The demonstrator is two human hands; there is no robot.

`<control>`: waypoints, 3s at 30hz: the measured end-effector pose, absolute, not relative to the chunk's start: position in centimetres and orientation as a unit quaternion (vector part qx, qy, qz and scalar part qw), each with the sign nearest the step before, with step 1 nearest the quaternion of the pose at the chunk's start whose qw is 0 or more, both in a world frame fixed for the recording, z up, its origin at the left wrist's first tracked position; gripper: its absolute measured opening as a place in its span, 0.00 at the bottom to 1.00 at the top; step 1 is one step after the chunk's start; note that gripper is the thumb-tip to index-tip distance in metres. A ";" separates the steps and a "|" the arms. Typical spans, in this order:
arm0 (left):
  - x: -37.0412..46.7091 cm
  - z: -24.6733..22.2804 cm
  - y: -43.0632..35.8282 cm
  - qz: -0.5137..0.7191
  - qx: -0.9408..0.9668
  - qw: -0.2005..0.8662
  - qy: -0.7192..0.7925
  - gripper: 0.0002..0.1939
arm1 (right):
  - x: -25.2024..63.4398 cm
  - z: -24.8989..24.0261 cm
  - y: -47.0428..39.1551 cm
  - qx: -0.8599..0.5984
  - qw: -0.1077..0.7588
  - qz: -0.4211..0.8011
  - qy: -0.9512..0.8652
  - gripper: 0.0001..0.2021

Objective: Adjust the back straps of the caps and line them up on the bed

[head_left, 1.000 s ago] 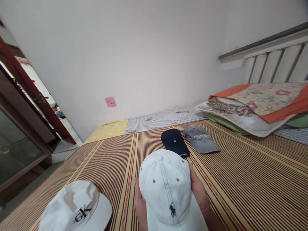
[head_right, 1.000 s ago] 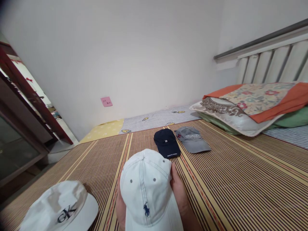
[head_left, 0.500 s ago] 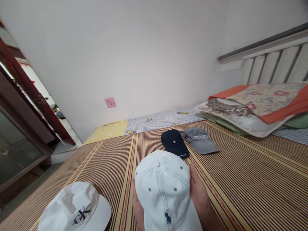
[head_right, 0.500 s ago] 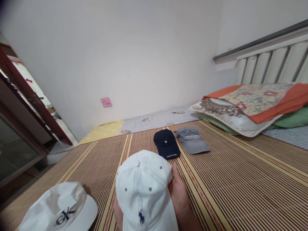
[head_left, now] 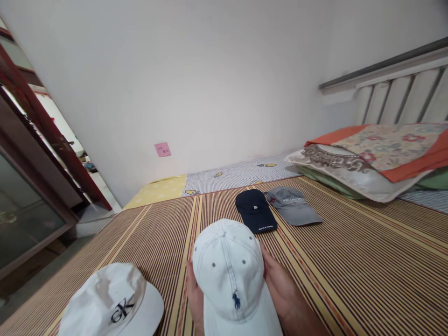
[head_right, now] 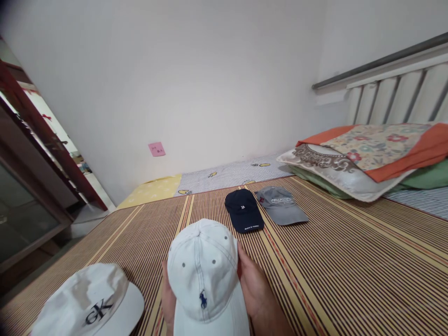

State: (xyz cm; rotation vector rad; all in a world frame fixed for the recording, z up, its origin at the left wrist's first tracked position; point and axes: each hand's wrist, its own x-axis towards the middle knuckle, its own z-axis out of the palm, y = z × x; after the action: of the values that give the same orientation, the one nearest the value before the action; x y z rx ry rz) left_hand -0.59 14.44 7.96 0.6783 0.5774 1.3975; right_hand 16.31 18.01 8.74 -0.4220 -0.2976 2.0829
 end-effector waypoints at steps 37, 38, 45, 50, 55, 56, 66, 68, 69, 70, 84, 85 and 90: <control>6.5 4.3 13.4 0.434 0.385 0.797 0.169 0.31 | 27.5 13.1 18.7 -0.315 0.745 0.580 -0.100 0.21; 6.6 4.5 13.4 0.442 0.378 0.797 0.165 0.33 | 27.5 13.3 18.6 -0.315 0.750 0.573 -0.099 0.21; 6.6 5.0 13.7 0.467 0.372 0.785 0.168 0.34 | 26.3 13.4 18.3 -0.273 0.731 0.614 -0.121 0.26; 5.8 5.3 14.2 0.511 0.368 0.759 0.162 0.27 | 25.3 12.0 18.9 -0.214 0.628 0.713 -0.226 0.34; 2.5 6.5 14.0 0.590 0.312 0.707 0.231 0.22 | 24.3 8.9 20.2 -0.268 0.553 0.710 -0.344 0.32; 1.7 6.8 14.0 0.609 0.297 0.690 0.253 0.21 | 23.7 7.9 20.5 -0.299 0.528 0.701 -0.375 0.31; -3.9 7.5 14.8 0.700 0.212 0.581 0.358 0.48 | 15.9 0.5 20.0 -0.475 0.297 0.576 -0.596 0.18; -4.4 7.4 15.8 0.700 0.199 0.588 0.353 0.51 | 15.7 0.5 20.1 -0.486 0.286 0.567 -0.601 0.14; -4.6 7.3 16.4 0.702 0.193 0.593 0.343 0.51 | 15.6 0.5 20.2 -0.490 0.280 0.564 -0.603 0.12; -4.8 7.2 17.1 0.705 0.190 0.598 0.331 0.51 | 15.6 0.5 20.4 -0.494 0.273 0.562 -0.604 0.11; -4.6 5.4 27.9 0.625 0.181 0.657 0.380 0.32 | 15.4 -1.1 21.6 -0.488 0.270 0.556 -0.617 0.07; -4.6 5.2 28.2 0.619 0.173 0.659 0.391 0.30 | 15.4 -1.2 21.7 -0.488 0.270 0.555 -0.617 0.06; -4.5 4.2 29.5 0.602 0.120 0.649 0.449 0.26 | 15.4 -1.1 21.6 -0.489 0.265 0.557 -0.617 0.06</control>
State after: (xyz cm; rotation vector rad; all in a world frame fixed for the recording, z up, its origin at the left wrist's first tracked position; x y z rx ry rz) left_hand -4.46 29.51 4.15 0.2721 1.0214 1.3687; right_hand 15.42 21.60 -1.06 -1.3207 -1.6672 1.5033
